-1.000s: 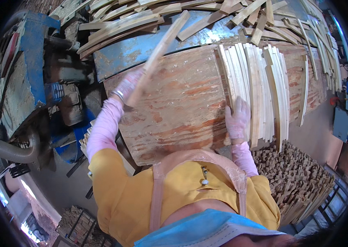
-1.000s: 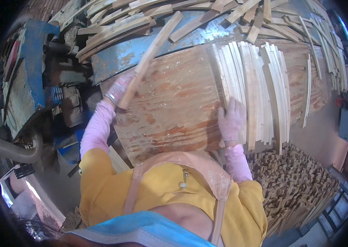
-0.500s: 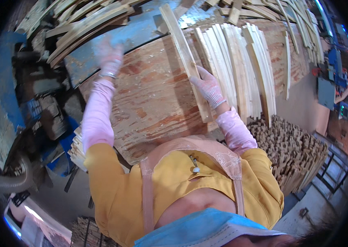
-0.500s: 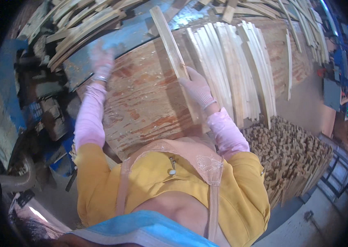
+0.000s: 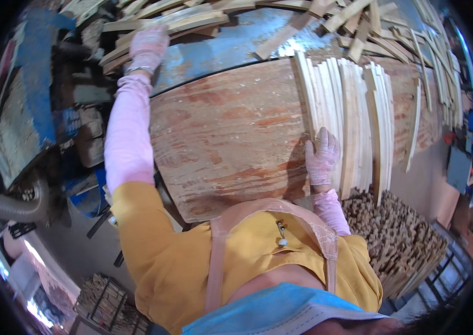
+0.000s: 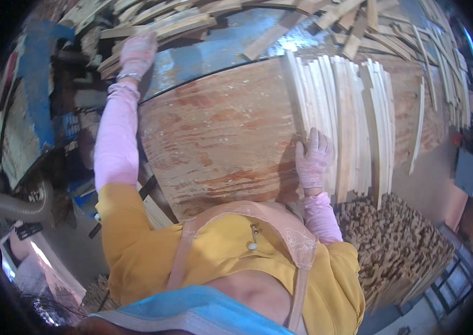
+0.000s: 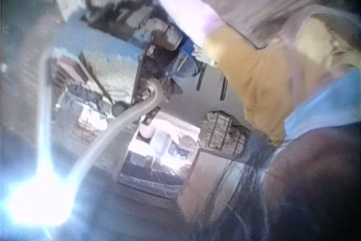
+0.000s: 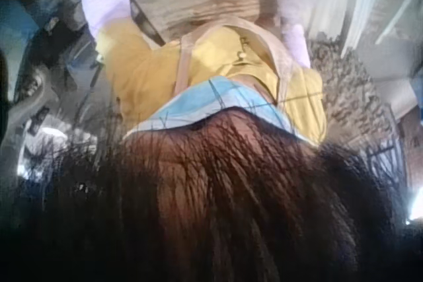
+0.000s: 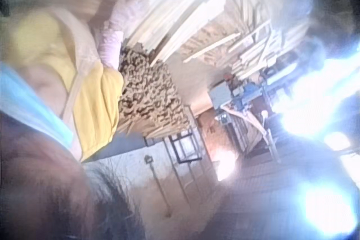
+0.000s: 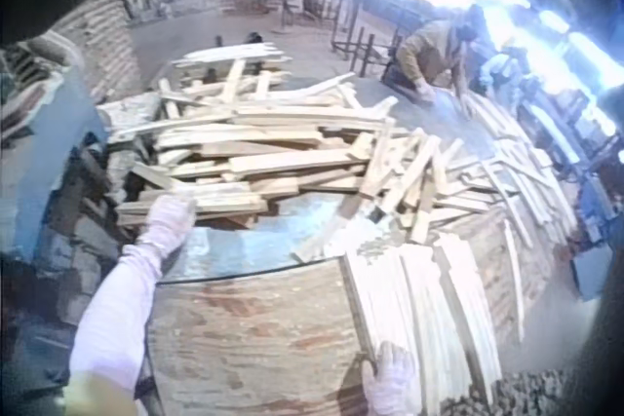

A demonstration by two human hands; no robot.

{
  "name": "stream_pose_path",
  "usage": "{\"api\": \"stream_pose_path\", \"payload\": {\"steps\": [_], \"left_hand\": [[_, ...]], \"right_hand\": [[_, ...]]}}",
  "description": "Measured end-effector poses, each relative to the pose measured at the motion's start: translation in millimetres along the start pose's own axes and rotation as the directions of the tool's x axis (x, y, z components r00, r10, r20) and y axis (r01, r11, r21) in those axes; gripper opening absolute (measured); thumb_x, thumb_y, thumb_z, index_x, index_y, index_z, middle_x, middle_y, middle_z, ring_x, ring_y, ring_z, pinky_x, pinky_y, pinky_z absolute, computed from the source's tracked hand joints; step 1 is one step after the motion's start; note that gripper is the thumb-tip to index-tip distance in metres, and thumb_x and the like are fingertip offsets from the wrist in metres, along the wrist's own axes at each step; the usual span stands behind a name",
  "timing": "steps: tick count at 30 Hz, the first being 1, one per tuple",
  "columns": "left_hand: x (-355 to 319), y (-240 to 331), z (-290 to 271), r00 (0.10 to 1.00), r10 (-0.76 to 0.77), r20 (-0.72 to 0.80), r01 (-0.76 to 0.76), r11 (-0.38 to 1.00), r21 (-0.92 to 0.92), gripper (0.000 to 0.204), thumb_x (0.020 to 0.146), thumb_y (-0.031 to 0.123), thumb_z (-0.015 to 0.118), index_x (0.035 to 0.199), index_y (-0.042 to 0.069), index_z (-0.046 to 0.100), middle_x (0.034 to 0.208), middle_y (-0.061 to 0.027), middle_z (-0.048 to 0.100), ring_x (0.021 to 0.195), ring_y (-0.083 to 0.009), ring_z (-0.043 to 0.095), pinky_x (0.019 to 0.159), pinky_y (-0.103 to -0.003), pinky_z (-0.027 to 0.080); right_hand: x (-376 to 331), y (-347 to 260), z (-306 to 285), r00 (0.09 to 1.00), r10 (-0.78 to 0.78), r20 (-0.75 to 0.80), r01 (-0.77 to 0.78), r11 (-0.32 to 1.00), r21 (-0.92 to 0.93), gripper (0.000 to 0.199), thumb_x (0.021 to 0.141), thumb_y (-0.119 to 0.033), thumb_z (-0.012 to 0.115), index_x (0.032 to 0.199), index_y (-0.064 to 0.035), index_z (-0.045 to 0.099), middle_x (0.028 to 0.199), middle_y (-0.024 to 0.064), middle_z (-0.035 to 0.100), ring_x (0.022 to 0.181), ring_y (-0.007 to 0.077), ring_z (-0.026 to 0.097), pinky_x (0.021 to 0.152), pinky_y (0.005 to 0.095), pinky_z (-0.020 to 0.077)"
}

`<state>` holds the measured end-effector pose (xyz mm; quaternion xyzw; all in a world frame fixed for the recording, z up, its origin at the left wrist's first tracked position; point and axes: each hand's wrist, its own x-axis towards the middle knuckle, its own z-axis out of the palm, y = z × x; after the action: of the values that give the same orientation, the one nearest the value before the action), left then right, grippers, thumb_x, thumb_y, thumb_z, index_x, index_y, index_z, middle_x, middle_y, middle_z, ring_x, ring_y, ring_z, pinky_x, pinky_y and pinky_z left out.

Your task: The person sorts wooden planks by hand, picking them up from a pile and arranging them into a stack on a table.

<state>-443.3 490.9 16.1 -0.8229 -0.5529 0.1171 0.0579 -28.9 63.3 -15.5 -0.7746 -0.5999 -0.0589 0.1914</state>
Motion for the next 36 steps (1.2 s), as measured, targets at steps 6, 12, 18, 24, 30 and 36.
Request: {"api": "stream_pose_path", "payload": {"steps": [6, 12, 18, 24, 30, 36], "left_hand": [[-7.3, 15.4, 28.6, 0.968, -0.237, -0.079, 0.242, 0.968, 0.065, 0.079, 0.091, 0.045, 0.068, 0.159, 0.02, 0.037, 0.158, -0.0077, 0.045, 0.147, -0.029, 0.042, 0.117, -0.048, 0.035], [12.2, -9.0, 46.8, 0.981, -0.171, -0.096, 0.158, 0.979, -0.13, 0.041, 0.093, 0.028, 0.061, 0.133, 0.019, 0.061, 0.134, -0.0099, 0.067, 0.126, -0.0281, 0.063, 0.105, -0.045, 0.047], [-37.2, 15.0, -103.7, 0.993, -0.035, -0.111, 0.001, 0.956, -0.294, 0.032, 0.094, 0.028, 0.058, 0.119, 0.013, 0.07, 0.113, -0.0152, 0.075, 0.108, -0.0353, 0.071, 0.091, -0.049, 0.057], [-46.3, 8.4, -33.7, 0.988, -0.156, 0.012, 0.152, 0.944, -0.294, 0.059, 0.09, 0.04, 0.066, 0.142, 0.013, 0.057, 0.138, -0.0151, 0.063, 0.128, -0.0334, 0.061, 0.106, -0.047, 0.05], [-44.4, 16.9, 52.7, 0.956, -0.289, 0.049, 0.293, 0.933, -0.209, 0.07, 0.088, 0.045, 0.07, 0.15, 0.02, 0.05, 0.145, -0.0114, 0.058, 0.139, -0.0317, 0.051, 0.114, -0.048, 0.041], [-45.8, -0.9, 22.4, 0.953, -0.11, 0.282, 0.175, 0.96, -0.216, 0.052, 0.086, 0.044, 0.067, 0.13, 0.017, 0.068, 0.134, -0.0129, 0.066, 0.125, -0.0325, 0.063, 0.108, -0.045, 0.049]], "right_hand": [[17.6, -60.0, -8.0, 0.953, -0.138, 0.269, 0.039, 0.938, 0.344, 0.06, 0.086, -0.021, 0.075, 0.141, -0.0055, 0.059, 0.115, 0.0183, 0.067, 0.109, 0.0398, 0.061, 0.096, 0.0503, 0.0483], [-19.4, -31.1, -19.2, 0.849, -0.062, 0.525, -0.138, 0.933, 0.333, 0.055, 0.088, -0.022, 0.075, 0.139, -0.0061, 0.062, 0.112, 0.0182, 0.07, 0.106, 0.0367, 0.064, 0.095, 0.0466, 0.0507], [11.6, -54.1, -8.3, 0.826, -0.057, 0.56, -0.234, 0.87, 0.433, 0.047, 0.09, -0.02, 0.074, 0.134, -0.0055, 0.065, 0.11, 0.0165, 0.073, 0.102, 0.0342, 0.068, 0.092, 0.0432, 0.0537], [45.9, -118.2, -30.7, 0.87, -0.222, 0.439, -0.142, 0.742, 0.656, 0.048, 0.092, -0.021, 0.073, 0.137, -0.0052, 0.064, 0.114, 0.0156, 0.073, 0.107, 0.0319, 0.069, 0.096, 0.0417, 0.0534], [-39.5, -60.2, -48.3, 0.671, -0.047, 0.74, -0.333, 0.873, 0.357, 0.049, 0.092, -0.034, 0.07, 0.135, -0.0091, 0.065, 0.113, 0.0163, 0.074, 0.106, 0.0377, 0.068, 0.093, 0.0463, 0.0536], [-97.4, -9.8, -21.3, 0.593, 0.005, 0.805, -0.468, 0.815, 0.34, 0.057, 0.093, -0.037, 0.069, 0.143, -0.009, 0.06, 0.126, 0.0195, 0.071, 0.117, 0.0362, 0.068, 0.101, 0.0419, 0.0529]]}}
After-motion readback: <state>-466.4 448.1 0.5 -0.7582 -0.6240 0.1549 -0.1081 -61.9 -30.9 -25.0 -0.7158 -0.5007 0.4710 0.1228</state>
